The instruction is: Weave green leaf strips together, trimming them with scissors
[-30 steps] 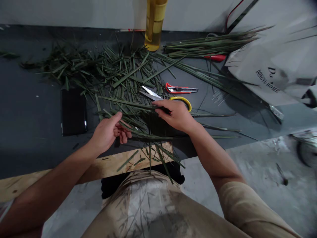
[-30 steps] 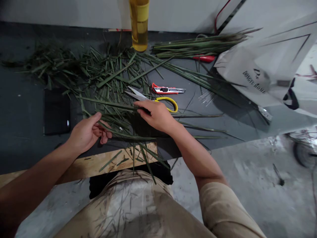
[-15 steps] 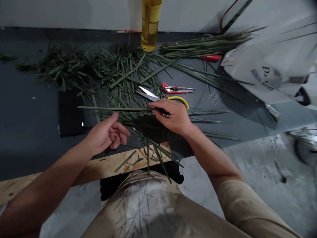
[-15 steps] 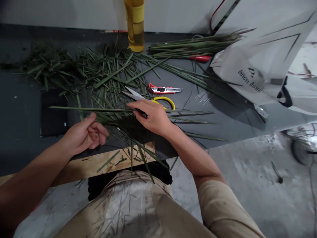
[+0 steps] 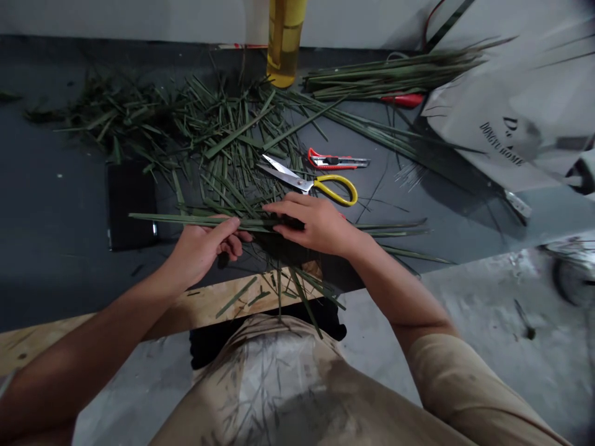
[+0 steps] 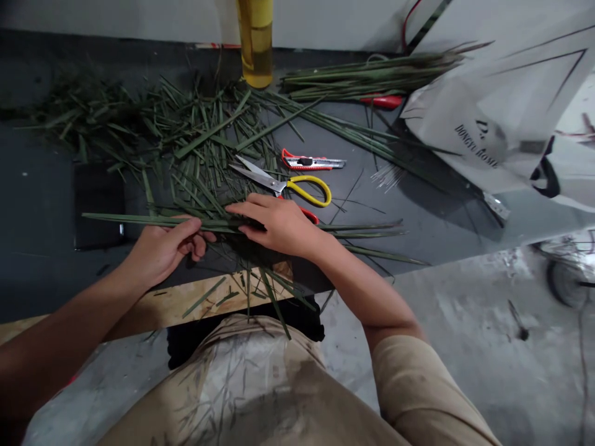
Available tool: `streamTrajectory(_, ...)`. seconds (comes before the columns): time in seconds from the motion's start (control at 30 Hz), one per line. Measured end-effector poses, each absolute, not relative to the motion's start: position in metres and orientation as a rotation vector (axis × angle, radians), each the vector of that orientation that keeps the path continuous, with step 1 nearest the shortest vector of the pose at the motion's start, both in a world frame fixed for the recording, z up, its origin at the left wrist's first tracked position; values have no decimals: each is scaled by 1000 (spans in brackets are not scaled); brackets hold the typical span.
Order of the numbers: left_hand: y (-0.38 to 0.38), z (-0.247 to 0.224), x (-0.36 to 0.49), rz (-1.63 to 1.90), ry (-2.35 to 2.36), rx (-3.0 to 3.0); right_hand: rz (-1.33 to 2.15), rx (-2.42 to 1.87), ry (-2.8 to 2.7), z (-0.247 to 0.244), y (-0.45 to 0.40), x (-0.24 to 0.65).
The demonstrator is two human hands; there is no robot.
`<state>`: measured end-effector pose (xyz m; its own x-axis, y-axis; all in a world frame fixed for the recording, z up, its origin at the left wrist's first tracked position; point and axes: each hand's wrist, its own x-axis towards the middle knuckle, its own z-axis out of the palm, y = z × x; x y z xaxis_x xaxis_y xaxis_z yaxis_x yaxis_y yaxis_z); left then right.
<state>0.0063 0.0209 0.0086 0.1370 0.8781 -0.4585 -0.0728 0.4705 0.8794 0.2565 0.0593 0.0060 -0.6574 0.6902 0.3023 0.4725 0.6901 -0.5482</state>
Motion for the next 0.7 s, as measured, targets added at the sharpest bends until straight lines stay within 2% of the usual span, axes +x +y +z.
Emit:
streamTrajectory(0.3,21,10,5,892,1217,825,687,-879,-2297,5,61,259)
streamTrajectory(0.57,15,3,-3,777,1149,1021,1115,-934,-2208,11,62,257)
streamTrajectory(0.7,13,3,-3,790,1157,1029,1170,-955,-2169,10,62,254)
